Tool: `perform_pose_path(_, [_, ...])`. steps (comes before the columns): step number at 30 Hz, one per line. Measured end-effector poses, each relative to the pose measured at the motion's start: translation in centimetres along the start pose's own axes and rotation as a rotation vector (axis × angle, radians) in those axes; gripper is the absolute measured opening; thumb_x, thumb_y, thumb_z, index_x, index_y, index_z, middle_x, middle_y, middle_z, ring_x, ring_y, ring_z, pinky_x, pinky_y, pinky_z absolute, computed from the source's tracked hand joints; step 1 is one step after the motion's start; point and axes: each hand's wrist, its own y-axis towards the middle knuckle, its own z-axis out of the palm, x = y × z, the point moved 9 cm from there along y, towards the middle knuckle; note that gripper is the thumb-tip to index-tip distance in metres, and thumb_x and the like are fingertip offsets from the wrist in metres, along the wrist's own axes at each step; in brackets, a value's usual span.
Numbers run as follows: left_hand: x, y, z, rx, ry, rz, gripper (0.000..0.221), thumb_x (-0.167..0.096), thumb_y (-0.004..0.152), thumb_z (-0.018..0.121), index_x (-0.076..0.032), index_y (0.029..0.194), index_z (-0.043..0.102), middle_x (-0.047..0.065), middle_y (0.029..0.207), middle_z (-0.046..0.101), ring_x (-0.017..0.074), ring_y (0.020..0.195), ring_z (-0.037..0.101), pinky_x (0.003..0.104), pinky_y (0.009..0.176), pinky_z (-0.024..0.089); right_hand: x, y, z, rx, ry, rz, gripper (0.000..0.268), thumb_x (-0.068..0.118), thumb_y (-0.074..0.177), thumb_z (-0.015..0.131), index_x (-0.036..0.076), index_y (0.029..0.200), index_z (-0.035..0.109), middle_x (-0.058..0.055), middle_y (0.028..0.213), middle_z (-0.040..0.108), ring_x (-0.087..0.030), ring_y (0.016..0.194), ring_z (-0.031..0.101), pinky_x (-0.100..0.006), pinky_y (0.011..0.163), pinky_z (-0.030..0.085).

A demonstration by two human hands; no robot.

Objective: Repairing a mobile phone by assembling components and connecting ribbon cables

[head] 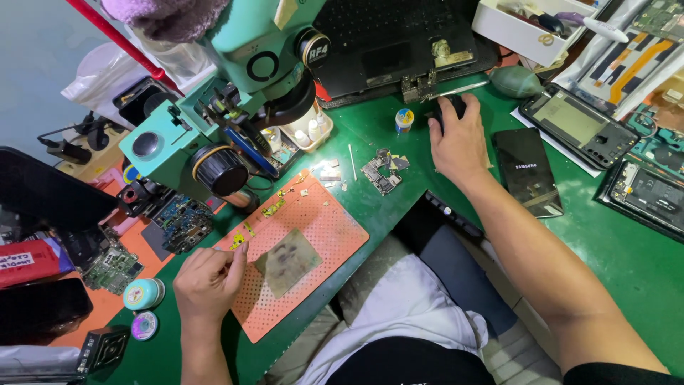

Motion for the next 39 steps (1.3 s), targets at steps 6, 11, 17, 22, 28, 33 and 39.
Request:
perform_pose_path(6, [0.1,0.1,-0.1,0.001,0.004,-0.016,0.035,-0.009,0.076,0.065,-0.006,0.048,0.044,0.003,0.047,0.041,0.0160,0.044,0.034,0.026,0.045,0.031,0.5,-0.1,-0.5,0.009,0.016,0.013,0.034,0.021,0.088,0.046,0.003,0.117,0.045,-0.026,0.119,0.030,-0.047,0.099,0.042,-0.054,0.076,0.041])
perform_pose_path(11, [0.4,0.5,-0.2,-0.008,-0.008,-0.033,0.033,-0.009,0.075,0.065,-0.006,0.049,0.046,0.003,0.046,0.041,0.0152,0.043,0.035,0.026,0.044,0.030,0.5,0.2,-0.5,-0.005,0.025,0.017,0.037,0.021,0.087,0.046,0.005,0.120,0.043,-0.026,0.119,0.030,-0.048,0.096,0.042,-0.054,0.075,0.040])
perform_pose_path(17, [1.1,0.4,0.1,0.015,-0.035,-0.068,0.030,-0.010,0.075,0.064,-0.005,0.050,0.048,0.004,0.046,0.040,0.0160,0.044,0.034,0.026,0.045,0.031,0.7,0.0,-0.5,-0.026,0.050,-0.023,0.036,0.019,0.086,0.050,0.005,0.119,0.046,-0.026,0.119,0.031,-0.045,0.097,0.045,-0.052,0.074,0.043])
perform_pose_path(22, [1.3,0.4,0.0,0.022,-0.046,-0.074,0.033,-0.010,0.075,0.064,-0.006,0.048,0.045,0.003,0.045,0.039,0.0161,0.043,0.031,0.026,0.044,0.028,1.2,0.0,-0.5,-0.055,0.065,-0.073,0.034,0.017,0.086,0.051,0.004,0.117,0.048,-0.025,0.117,0.032,-0.043,0.102,0.042,-0.051,0.074,0.043])
perform_pose_path(28, [1.3,0.4,-0.2,0.016,-0.054,-0.062,0.036,-0.010,0.074,0.065,-0.005,0.047,0.042,0.005,0.045,0.039,0.0163,0.043,0.032,0.027,0.044,0.029,1.3,0.0,-0.5,-0.039,0.052,-0.059,0.032,0.017,0.087,0.050,0.004,0.116,0.049,-0.024,0.117,0.032,-0.043,0.097,0.045,-0.051,0.069,0.045])
perform_pose_path(33, [1.3,0.4,-0.3,0.010,-0.053,-0.048,0.038,-0.010,0.075,0.064,-0.005,0.046,0.041,0.004,0.044,0.034,0.0161,0.042,0.028,0.026,0.042,0.027,1.1,0.0,-0.4,-0.022,0.069,-0.027,0.032,0.017,0.086,0.050,0.006,0.116,0.048,-0.024,0.117,0.031,-0.044,0.095,0.045,-0.053,0.066,0.044])
perform_pose_path(39, [1.4,0.3,-0.2,0.008,-0.045,-0.030,0.039,-0.011,0.075,0.064,-0.006,0.046,0.038,0.005,0.044,0.032,0.0172,0.042,0.025,0.027,0.042,0.026,1.1,0.0,-0.3,-0.019,0.069,-0.043,0.033,0.017,0.086,0.050,0.004,0.116,0.049,-0.024,0.118,0.031,-0.043,0.097,0.045,-0.052,0.070,0.044])
